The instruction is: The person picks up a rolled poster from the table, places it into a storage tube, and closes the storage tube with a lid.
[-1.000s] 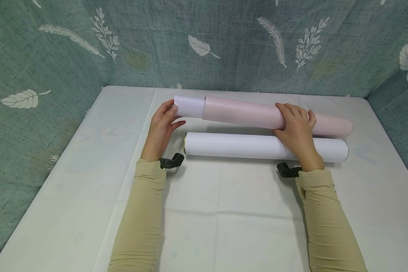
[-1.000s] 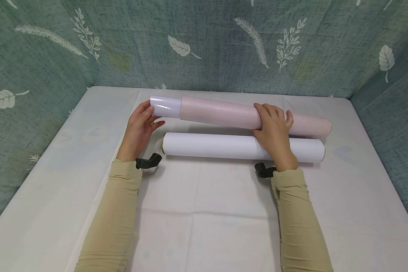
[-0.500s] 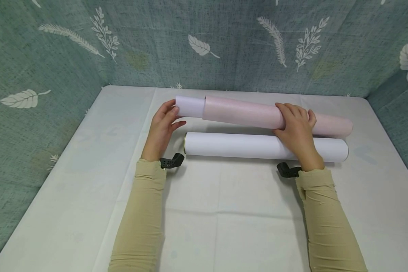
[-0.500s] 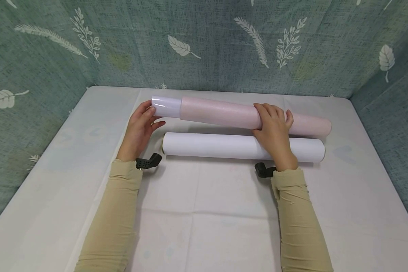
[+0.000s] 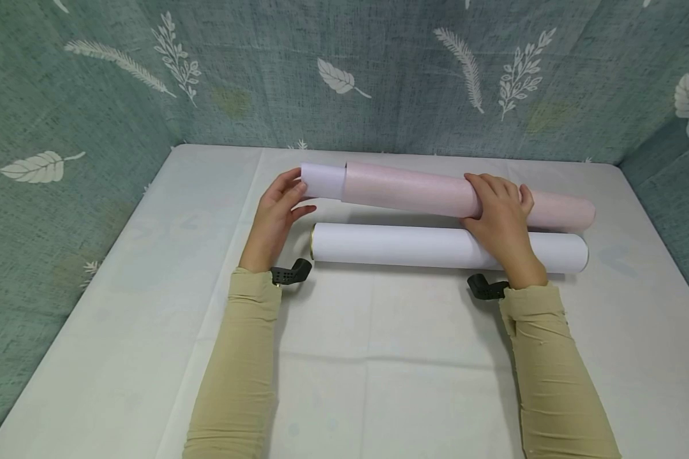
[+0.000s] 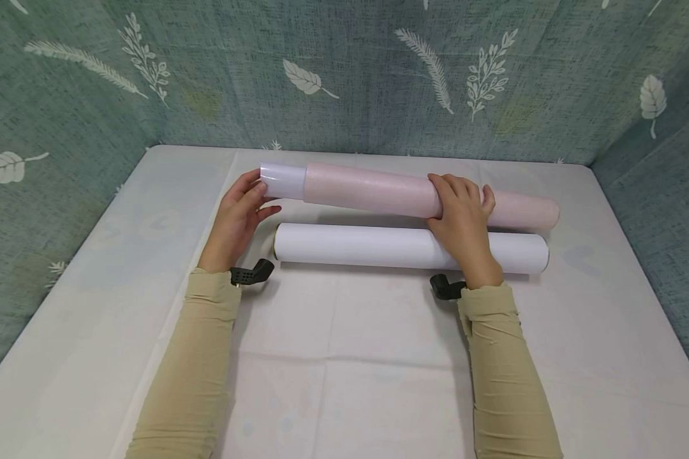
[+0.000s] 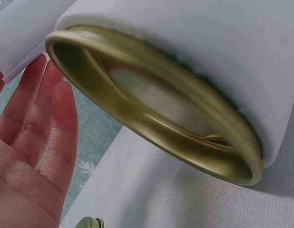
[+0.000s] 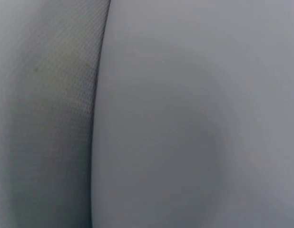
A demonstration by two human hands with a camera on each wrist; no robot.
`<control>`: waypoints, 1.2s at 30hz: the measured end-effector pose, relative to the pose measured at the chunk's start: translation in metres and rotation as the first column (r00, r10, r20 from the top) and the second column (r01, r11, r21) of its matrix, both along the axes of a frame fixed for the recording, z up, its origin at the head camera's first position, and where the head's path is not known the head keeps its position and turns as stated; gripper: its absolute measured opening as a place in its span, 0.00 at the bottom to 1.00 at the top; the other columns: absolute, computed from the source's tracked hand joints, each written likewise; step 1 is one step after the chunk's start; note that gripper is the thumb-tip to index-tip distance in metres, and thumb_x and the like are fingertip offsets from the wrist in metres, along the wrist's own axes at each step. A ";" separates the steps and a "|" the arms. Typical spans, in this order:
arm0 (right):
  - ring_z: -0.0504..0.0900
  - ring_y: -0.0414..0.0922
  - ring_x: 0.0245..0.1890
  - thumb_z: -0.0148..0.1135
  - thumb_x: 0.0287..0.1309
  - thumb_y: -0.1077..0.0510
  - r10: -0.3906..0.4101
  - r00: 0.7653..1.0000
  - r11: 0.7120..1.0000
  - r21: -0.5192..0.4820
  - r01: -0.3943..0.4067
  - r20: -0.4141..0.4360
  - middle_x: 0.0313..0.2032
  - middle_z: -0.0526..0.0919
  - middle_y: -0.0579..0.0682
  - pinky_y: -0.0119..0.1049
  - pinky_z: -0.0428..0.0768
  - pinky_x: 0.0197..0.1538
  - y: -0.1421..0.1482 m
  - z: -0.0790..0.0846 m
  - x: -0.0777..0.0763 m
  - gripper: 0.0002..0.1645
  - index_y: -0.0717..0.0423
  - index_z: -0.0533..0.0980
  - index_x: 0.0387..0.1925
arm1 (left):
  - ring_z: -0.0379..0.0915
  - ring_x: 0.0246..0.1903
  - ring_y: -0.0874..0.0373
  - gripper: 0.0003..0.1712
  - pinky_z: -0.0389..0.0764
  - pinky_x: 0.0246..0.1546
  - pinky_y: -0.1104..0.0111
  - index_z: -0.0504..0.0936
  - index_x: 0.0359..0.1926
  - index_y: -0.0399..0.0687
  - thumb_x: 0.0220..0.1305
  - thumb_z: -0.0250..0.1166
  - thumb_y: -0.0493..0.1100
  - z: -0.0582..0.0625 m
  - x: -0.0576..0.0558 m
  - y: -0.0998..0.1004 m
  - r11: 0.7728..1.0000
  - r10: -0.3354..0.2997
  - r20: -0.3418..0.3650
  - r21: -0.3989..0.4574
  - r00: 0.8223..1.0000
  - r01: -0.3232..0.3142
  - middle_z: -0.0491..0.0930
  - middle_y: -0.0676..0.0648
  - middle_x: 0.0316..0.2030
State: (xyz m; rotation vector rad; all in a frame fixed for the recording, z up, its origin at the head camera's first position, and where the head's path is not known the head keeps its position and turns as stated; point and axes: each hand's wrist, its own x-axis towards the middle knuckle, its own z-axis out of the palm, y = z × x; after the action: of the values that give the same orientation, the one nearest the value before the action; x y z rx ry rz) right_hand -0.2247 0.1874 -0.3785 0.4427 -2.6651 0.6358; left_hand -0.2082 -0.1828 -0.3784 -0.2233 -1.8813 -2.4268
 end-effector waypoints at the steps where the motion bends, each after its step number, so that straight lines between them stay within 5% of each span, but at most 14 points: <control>1: 0.59 0.53 0.58 0.72 0.37 0.61 0.001 1.000 1.000 -0.001 -0.001 -0.001 0.57 0.67 0.53 0.53 0.34 0.60 0.000 0.000 0.000 0.44 0.47 0.64 0.60 | 0.67 0.49 0.44 0.25 0.69 0.48 0.54 0.68 0.57 0.47 0.60 0.60 0.45 0.000 0.000 0.000 1.000 0.000 0.002 -0.001 1.000 0.000 0.65 0.41 0.51; 36: 0.59 0.52 0.58 0.72 0.37 0.61 0.022 1.000 1.000 0.001 -0.022 -0.010 0.57 0.67 0.53 0.52 0.34 0.60 -0.001 0.000 0.000 0.44 0.47 0.64 0.60 | 0.67 0.50 0.44 0.27 0.68 0.50 0.53 0.65 0.59 0.48 0.60 0.59 0.46 0.001 0.002 0.003 0.997 -0.042 0.028 -0.062 0.999 0.044 0.67 0.41 0.53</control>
State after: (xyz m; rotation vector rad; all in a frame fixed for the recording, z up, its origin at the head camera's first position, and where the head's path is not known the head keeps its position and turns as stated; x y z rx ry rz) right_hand -0.2252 0.1864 -0.3786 0.4750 -2.6549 0.6377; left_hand -0.2066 -0.1798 -0.3778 -0.2381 -1.9856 -2.4120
